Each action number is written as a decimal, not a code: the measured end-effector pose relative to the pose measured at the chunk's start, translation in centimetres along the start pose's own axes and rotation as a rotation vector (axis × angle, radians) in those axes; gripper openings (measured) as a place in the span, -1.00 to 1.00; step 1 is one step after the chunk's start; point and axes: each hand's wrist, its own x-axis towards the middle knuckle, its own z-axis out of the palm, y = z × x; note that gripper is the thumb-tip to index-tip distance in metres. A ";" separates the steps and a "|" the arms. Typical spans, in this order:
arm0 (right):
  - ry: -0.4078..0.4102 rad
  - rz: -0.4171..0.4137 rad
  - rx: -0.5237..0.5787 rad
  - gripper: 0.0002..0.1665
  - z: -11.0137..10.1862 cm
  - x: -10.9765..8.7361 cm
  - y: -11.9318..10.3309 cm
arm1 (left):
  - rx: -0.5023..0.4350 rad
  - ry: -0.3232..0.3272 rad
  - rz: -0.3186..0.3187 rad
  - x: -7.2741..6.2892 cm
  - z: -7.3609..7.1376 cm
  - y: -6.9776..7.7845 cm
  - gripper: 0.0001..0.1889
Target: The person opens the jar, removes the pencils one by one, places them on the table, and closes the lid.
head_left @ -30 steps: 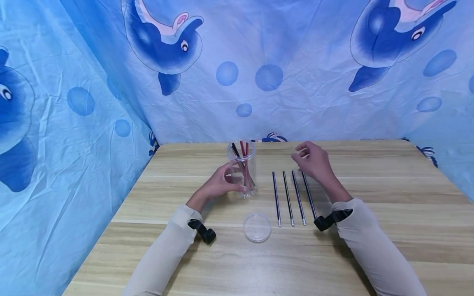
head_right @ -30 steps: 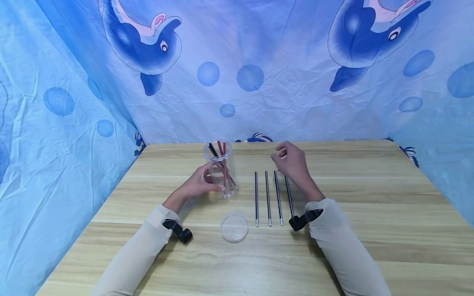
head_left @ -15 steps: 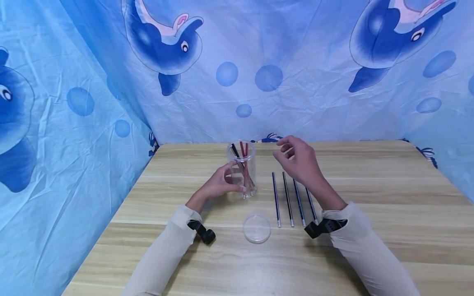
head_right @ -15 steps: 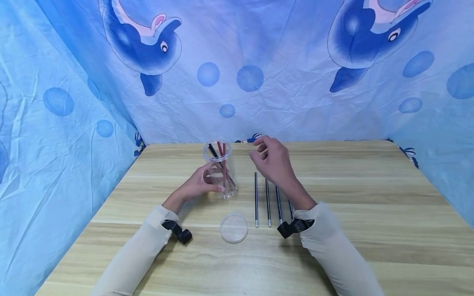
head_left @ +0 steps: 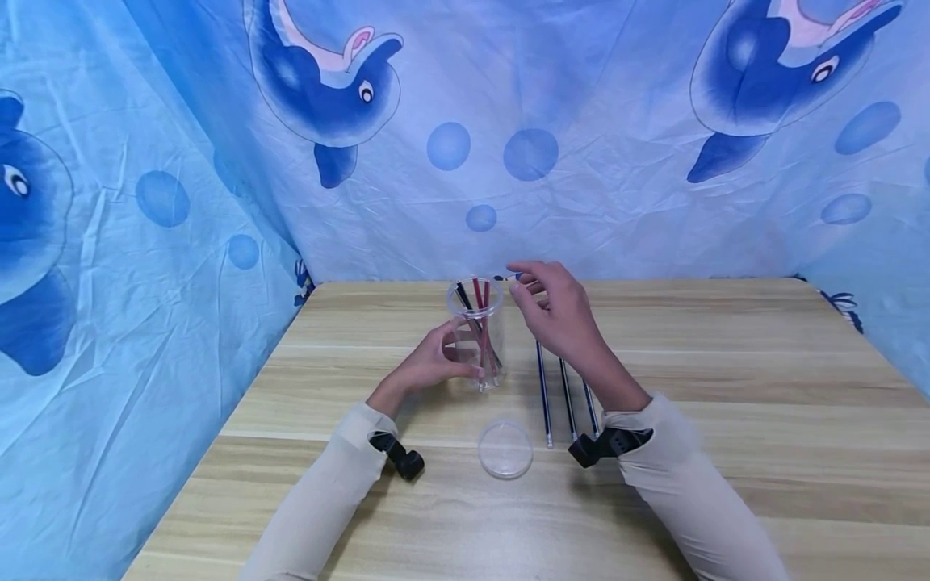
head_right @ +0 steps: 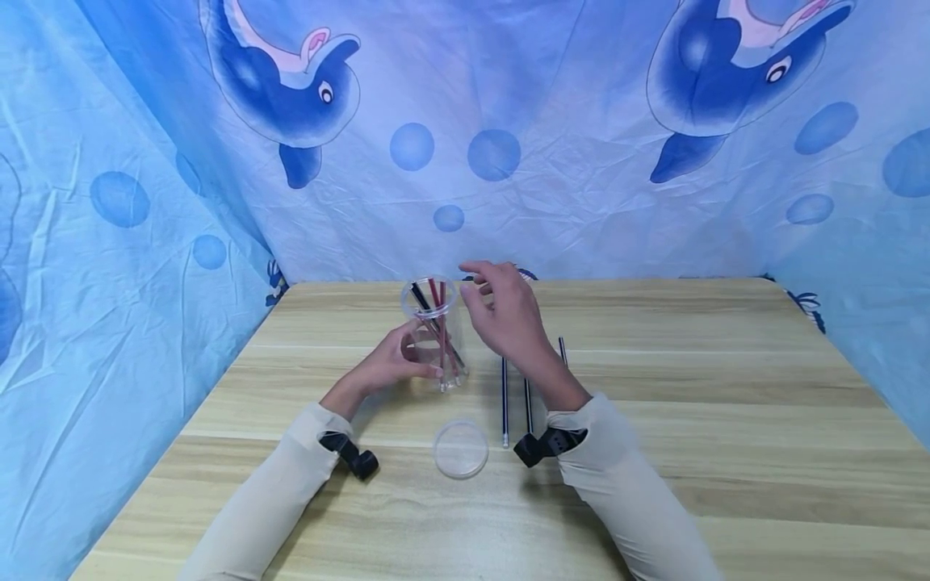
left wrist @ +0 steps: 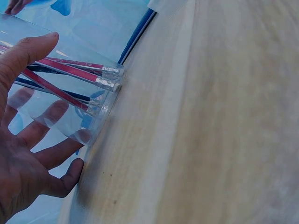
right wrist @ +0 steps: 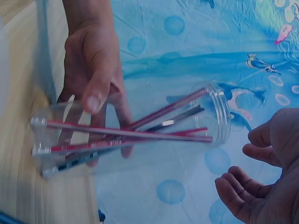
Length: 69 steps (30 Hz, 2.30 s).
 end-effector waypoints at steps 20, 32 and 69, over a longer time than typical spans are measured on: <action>0.045 0.230 0.049 -0.47 4.3 2.4 -1.8 | -0.004 -0.014 0.004 0.1 -0.2 -0.1 -0.08; 0.090 0.381 -0.030 -0.48 5.7 4.4 -2.9 | 0.036 -0.020 0.009 0.2 -0.2 0.0 -0.15; -0.099 0.190 -0.032 -0.51 4.6 2.8 -0.9 | 0.003 -0.016 0.021 0.4 -0.1 0.0 -0.04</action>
